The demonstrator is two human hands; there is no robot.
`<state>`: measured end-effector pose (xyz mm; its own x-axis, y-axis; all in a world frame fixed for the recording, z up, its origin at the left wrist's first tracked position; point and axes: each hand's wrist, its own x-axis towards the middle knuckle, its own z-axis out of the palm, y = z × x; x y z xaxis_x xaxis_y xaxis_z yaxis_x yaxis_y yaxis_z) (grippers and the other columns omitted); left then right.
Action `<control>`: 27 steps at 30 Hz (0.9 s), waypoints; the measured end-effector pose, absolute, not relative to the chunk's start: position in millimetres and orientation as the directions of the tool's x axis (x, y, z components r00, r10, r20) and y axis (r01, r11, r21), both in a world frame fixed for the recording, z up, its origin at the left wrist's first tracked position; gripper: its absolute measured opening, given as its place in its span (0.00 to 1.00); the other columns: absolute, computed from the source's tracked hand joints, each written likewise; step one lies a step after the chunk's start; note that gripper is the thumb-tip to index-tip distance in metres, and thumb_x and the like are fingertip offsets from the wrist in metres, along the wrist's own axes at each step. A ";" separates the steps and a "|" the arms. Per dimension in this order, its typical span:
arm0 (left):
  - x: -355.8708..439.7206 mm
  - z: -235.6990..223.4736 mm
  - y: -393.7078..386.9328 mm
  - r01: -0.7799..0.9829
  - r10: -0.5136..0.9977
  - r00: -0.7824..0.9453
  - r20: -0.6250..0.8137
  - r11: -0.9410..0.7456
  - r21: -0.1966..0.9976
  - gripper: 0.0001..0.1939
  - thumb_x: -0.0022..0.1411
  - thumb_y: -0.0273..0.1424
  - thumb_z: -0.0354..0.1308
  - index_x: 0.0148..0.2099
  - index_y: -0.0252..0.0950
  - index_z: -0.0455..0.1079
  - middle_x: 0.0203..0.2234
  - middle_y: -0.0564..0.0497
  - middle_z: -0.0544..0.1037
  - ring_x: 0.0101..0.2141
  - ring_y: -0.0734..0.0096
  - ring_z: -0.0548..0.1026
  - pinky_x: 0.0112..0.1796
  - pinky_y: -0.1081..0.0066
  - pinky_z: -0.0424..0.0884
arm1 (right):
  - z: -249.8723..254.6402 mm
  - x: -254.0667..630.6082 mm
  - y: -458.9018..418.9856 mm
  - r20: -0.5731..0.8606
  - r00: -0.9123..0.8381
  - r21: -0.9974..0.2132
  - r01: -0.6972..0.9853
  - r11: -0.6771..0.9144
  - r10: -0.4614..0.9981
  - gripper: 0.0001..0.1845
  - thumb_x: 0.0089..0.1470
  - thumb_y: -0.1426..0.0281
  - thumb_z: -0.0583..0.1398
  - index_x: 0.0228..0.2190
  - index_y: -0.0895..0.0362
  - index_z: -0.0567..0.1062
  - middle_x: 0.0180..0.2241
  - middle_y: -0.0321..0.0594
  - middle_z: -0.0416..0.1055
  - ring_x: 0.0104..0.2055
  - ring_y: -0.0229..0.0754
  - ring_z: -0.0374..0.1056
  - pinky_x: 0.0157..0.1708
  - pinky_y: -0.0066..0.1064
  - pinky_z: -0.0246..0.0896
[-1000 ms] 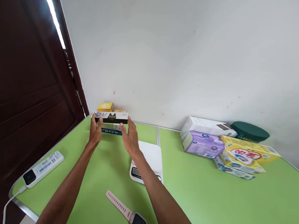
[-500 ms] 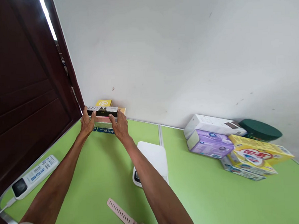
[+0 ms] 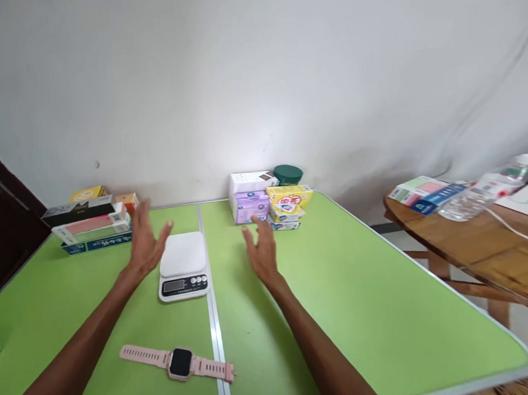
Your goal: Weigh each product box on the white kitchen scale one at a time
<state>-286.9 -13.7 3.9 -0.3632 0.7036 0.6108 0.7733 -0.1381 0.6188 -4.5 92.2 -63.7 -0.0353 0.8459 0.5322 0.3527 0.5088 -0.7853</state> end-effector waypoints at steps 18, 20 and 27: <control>-106.4 -48.6 162.3 0.456 0.937 -0.341 0.079 0.092 0.885 0.49 0.64 0.41 0.66 0.78 0.31 0.47 0.74 0.27 0.58 0.73 0.43 0.62 0.72 0.52 0.58 | -99.7 92.7 227.6 0.242 0.278 -0.958 0.220 0.183 0.929 0.46 0.59 0.36 0.52 0.63 0.56 0.73 0.61 0.54 0.77 0.58 0.57 0.72 0.62 0.49 0.64; -103.7 -58.3 158.9 0.414 0.913 -0.404 0.061 0.123 0.902 0.50 0.64 0.43 0.67 0.78 0.34 0.47 0.75 0.29 0.58 0.74 0.43 0.60 0.72 0.53 0.58 | -102.0 94.8 223.2 0.267 0.249 -0.948 0.240 0.208 0.931 0.45 0.58 0.36 0.55 0.62 0.56 0.75 0.59 0.53 0.78 0.55 0.57 0.73 0.61 0.49 0.66; -72.6 -66.3 133.9 0.305 0.848 -0.524 -0.080 0.274 0.912 0.44 0.69 0.48 0.60 0.75 0.28 0.49 0.73 0.22 0.57 0.73 0.41 0.63 0.71 0.53 0.60 | -92.7 95.0 208.5 0.237 0.237 -0.948 0.269 0.171 0.942 0.45 0.56 0.38 0.55 0.60 0.59 0.77 0.56 0.55 0.80 0.55 0.58 0.74 0.61 0.51 0.66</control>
